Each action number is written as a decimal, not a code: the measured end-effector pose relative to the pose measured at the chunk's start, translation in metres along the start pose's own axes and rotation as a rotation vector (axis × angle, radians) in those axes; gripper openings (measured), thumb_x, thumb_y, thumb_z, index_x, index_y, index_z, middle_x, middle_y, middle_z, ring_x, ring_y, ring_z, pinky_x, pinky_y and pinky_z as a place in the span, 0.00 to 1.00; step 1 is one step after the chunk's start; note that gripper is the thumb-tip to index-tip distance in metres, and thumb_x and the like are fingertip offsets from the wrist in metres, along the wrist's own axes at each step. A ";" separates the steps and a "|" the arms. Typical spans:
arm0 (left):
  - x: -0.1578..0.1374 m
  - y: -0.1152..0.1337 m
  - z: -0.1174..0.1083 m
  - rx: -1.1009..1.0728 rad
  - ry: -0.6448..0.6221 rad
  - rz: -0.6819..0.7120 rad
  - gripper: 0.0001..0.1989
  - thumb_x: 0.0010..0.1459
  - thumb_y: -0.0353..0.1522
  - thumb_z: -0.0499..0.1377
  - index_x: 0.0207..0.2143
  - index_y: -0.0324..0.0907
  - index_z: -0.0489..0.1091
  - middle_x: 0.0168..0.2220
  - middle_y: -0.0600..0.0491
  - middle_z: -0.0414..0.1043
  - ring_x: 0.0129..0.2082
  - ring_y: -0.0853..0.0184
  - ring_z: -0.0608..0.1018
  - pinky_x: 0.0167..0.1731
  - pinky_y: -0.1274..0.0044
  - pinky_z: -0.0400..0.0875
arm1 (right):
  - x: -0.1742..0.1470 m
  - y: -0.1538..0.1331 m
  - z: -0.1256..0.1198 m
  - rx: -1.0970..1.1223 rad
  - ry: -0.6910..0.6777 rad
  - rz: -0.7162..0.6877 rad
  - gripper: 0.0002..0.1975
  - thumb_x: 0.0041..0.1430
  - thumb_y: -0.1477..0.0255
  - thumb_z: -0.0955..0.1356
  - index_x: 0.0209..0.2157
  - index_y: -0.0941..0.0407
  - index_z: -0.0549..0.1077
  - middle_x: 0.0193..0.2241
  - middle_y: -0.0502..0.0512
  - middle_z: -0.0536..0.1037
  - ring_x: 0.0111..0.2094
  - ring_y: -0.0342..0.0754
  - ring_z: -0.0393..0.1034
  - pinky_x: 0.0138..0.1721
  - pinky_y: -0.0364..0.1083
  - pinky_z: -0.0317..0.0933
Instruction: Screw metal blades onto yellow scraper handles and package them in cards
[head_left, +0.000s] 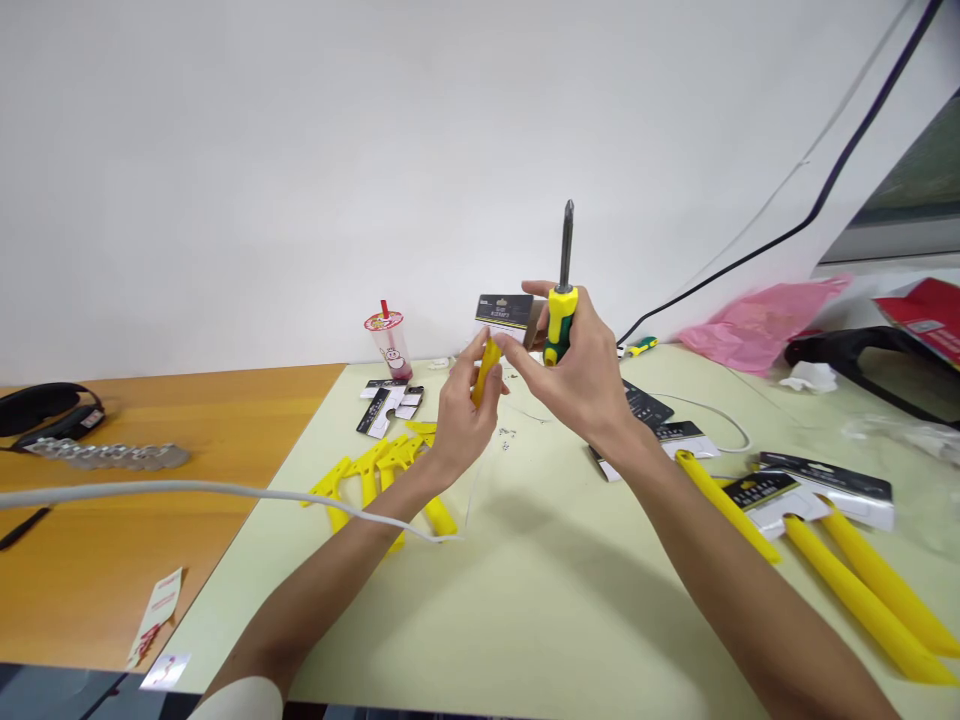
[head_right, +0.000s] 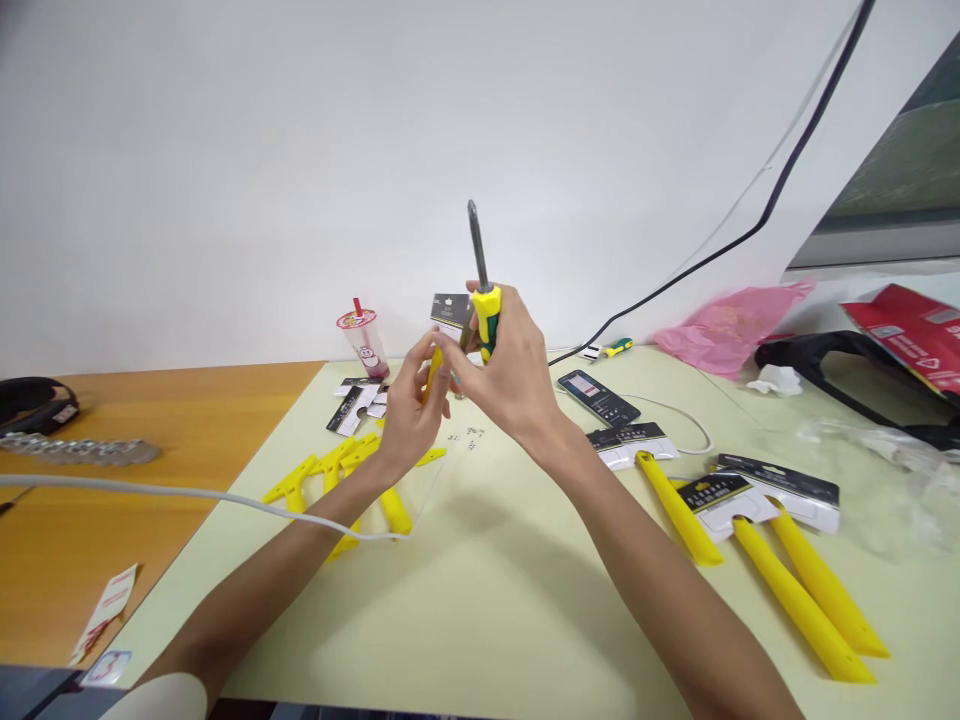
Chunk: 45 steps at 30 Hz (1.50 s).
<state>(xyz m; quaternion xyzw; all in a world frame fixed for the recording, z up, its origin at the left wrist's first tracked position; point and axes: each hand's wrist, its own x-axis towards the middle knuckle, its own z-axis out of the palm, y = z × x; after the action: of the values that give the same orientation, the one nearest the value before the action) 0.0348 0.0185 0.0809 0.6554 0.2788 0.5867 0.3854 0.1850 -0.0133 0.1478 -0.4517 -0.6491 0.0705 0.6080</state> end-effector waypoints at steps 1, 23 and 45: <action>0.000 0.001 0.001 -0.037 -0.017 -0.026 0.26 0.70 0.47 0.63 0.65 0.49 0.69 0.53 0.46 0.77 0.34 0.67 0.78 0.25 0.77 0.72 | -0.001 -0.002 0.000 0.024 -0.031 -0.008 0.26 0.62 0.54 0.77 0.56 0.49 0.72 0.45 0.57 0.82 0.39 0.56 0.80 0.50 0.59 0.76; 0.001 0.009 0.000 -0.550 -0.101 -0.268 0.20 0.67 0.49 0.66 0.39 0.44 0.66 0.34 0.57 0.73 0.18 0.76 0.71 0.14 0.81 0.65 | 0.019 0.020 -0.018 -0.020 -0.094 0.151 0.20 0.54 0.60 0.81 0.38 0.53 0.72 0.33 0.49 0.77 0.33 0.48 0.70 0.35 0.50 0.67; -0.007 -0.030 0.018 -0.136 -0.683 -0.633 0.30 0.51 0.47 0.78 0.48 0.37 0.75 0.40 0.41 0.85 0.39 0.59 0.87 0.41 0.69 0.80 | -0.035 0.086 -0.106 -0.245 -0.457 0.462 0.30 0.49 0.44 0.79 0.34 0.53 0.69 0.29 0.50 0.74 0.29 0.47 0.66 0.29 0.47 0.59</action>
<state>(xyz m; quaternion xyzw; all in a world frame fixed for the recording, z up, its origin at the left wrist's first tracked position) 0.0544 0.0263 0.0515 0.6670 0.2829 0.2079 0.6572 0.3133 -0.0348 0.0939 -0.6291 -0.6527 0.2271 0.3560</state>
